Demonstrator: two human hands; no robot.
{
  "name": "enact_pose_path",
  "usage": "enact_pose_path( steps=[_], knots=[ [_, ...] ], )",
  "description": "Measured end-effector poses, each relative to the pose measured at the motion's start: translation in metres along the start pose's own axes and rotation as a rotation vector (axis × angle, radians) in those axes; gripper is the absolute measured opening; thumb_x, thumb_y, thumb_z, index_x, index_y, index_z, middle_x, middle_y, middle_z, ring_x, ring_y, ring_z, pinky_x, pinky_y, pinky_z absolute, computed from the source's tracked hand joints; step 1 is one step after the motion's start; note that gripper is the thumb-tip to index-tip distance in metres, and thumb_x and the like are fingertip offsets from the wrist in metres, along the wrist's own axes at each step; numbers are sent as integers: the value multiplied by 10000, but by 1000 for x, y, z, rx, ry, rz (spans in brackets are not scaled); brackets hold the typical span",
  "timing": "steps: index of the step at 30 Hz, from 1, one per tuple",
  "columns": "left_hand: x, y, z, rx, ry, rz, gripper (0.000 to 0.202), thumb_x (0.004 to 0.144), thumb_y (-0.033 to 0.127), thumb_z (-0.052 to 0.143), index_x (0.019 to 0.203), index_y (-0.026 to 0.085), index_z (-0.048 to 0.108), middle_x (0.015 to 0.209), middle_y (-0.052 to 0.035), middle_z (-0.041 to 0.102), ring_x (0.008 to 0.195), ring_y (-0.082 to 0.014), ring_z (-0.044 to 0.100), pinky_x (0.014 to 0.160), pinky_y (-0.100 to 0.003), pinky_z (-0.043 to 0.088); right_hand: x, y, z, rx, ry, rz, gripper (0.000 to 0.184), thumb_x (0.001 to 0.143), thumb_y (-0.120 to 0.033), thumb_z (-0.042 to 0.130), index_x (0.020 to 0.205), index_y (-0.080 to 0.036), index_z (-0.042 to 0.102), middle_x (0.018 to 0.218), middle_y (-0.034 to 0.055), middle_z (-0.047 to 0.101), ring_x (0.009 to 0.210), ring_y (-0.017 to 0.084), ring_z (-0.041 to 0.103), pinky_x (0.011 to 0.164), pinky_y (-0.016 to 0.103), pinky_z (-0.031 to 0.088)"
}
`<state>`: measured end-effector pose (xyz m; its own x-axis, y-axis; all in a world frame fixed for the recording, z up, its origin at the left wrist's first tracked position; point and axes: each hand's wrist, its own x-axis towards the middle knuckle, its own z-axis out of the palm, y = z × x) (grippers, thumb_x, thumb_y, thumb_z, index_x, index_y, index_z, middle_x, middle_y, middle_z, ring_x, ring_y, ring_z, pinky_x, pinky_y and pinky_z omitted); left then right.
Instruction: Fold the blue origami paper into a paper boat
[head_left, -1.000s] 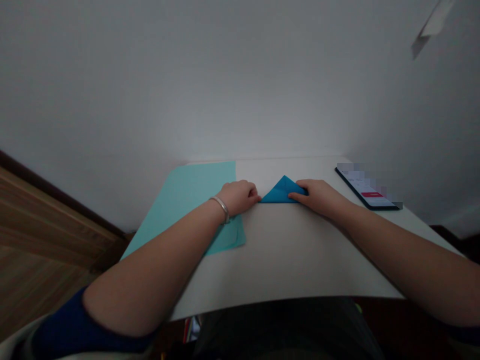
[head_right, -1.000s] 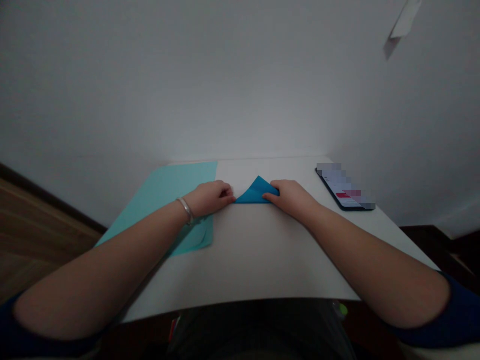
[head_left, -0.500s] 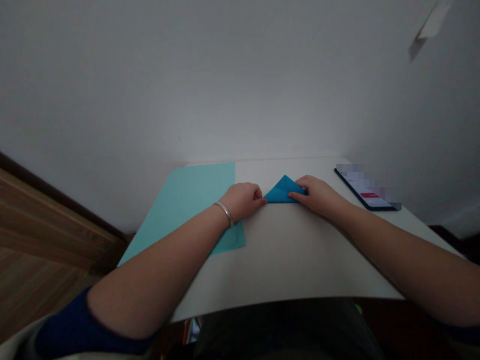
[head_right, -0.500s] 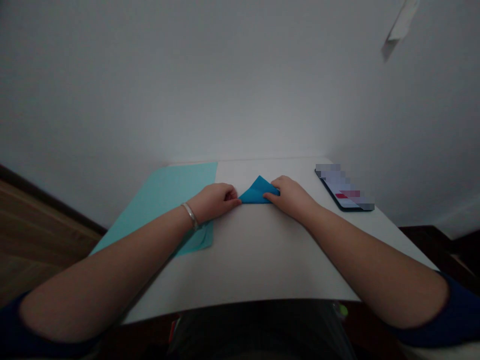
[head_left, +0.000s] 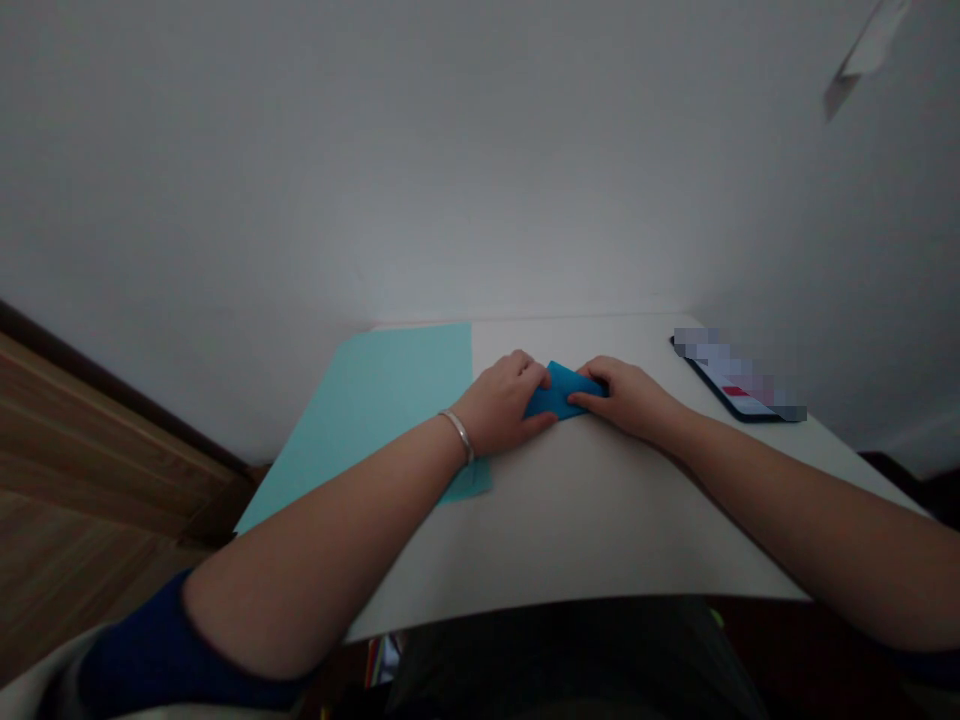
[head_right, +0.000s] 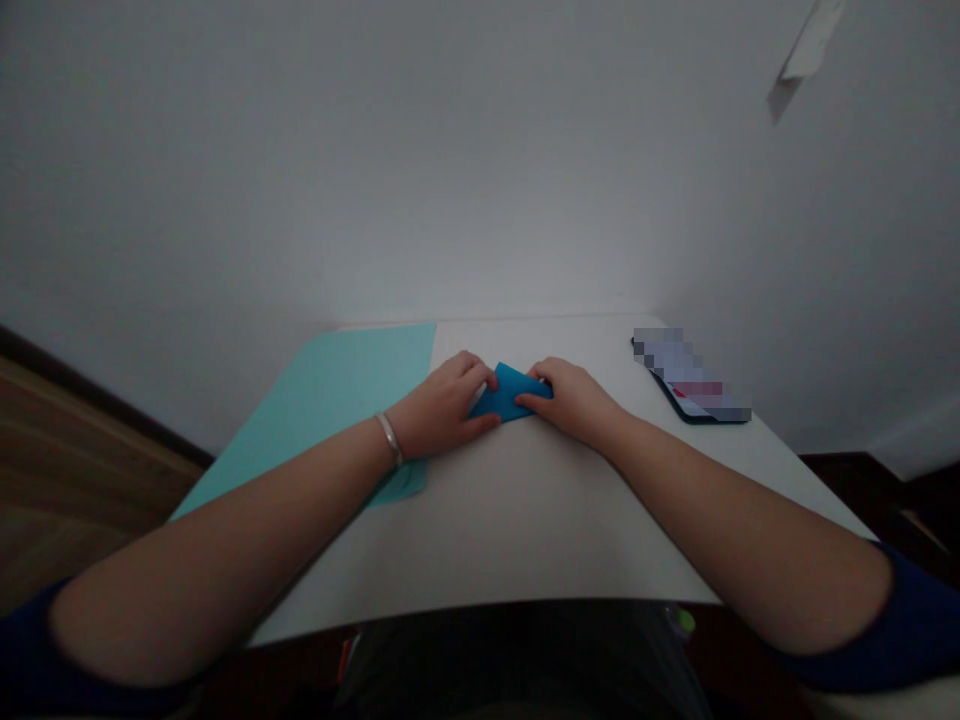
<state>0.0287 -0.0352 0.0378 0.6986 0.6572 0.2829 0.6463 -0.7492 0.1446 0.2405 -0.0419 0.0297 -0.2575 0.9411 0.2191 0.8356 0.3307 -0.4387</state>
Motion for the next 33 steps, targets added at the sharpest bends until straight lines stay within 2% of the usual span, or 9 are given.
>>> enact_pose_path(
  steps=[4, 7, 9, 14, 24, 29, 33],
  knots=[
    [-2, 0, 5, 9, 36, 118, 439, 857, 309, 553, 1260, 147, 490, 1411, -190, 365, 1317, -293, 344, 1081, -447, 310, 1, -2, 2, 28, -4, -15, 81, 772, -290, 633, 808, -219, 648, 854, 30, 654, 782, 181, 573, 696, 296, 419],
    [-2, -2, 9, 15, 7, 125, 526, 886, 307, 507, 1373, 156, 378, 1529, -194, 192, 1410, -310, 201, 1129, -490, 224, 1, 0, 4, 23, 14, -33, 96, 772, -286, 629, 829, -212, 652, 860, 35, 649, 785, 181, 570, 694, 297, 416],
    [-1, -3, 11, 30, -57, 109, 571, 907, 320, 469, 1428, 170, 293, 1555, -177, 143, 1430, -304, 158, 1142, -496, 190, 2, 1, 5, 16, 15, -61, 100, 774, -281, 627, 836, -206, 650, 876, 41, 646, 801, 183, 570, 707, 298, 418],
    [0, 0, 12, 73, -183, 58, 573, 947, 350, 376, 1472, 185, 217, 1562, -128, 179, 1434, -306, 144, 1139, -512, 172, 3, 2, 6, -25, 10, -110, 113, 795, -293, 614, 852, -203, 653, 900, 53, 639, 834, 190, 572, 755, 308, 419],
    [-1, 3, 10, 86, -222, 17, 564, 957, 359, 354, 1472, 164, 236, 1534, -115, 270, 1400, -287, 236, 1137, -499, 160, 2, 2, 3, -97, 32, -138, 192, 823, -342, 562, 880, -183, 653, 927, 82, 638, 844, 205, 573, 755, 318, 424],
    [-1, 4, 10, 97, -241, -11, 542, 968, 396, 311, 1457, 166, 276, 1503, -118, 334, 1387, -282, 263, 1128, -504, 160, 1, 5, -6, -97, -40, -34, 215, 812, -396, 559, 830, -200, 646, 822, 56, 649, 723, 190, 560, 630, 305, 402],
    [0, 5, 9, 110, -279, -34, 562, 974, 405, 287, 1476, 157, 241, 1529, -105, 291, 1410, -288, 213, 1138, -509, 141, 2, 6, -6, -111, -43, -28, 217, 804, -414, 572, 805, -206, 631, 787, 45, 644, 684, 178, 541, 594, 297, 374]
  ],
)
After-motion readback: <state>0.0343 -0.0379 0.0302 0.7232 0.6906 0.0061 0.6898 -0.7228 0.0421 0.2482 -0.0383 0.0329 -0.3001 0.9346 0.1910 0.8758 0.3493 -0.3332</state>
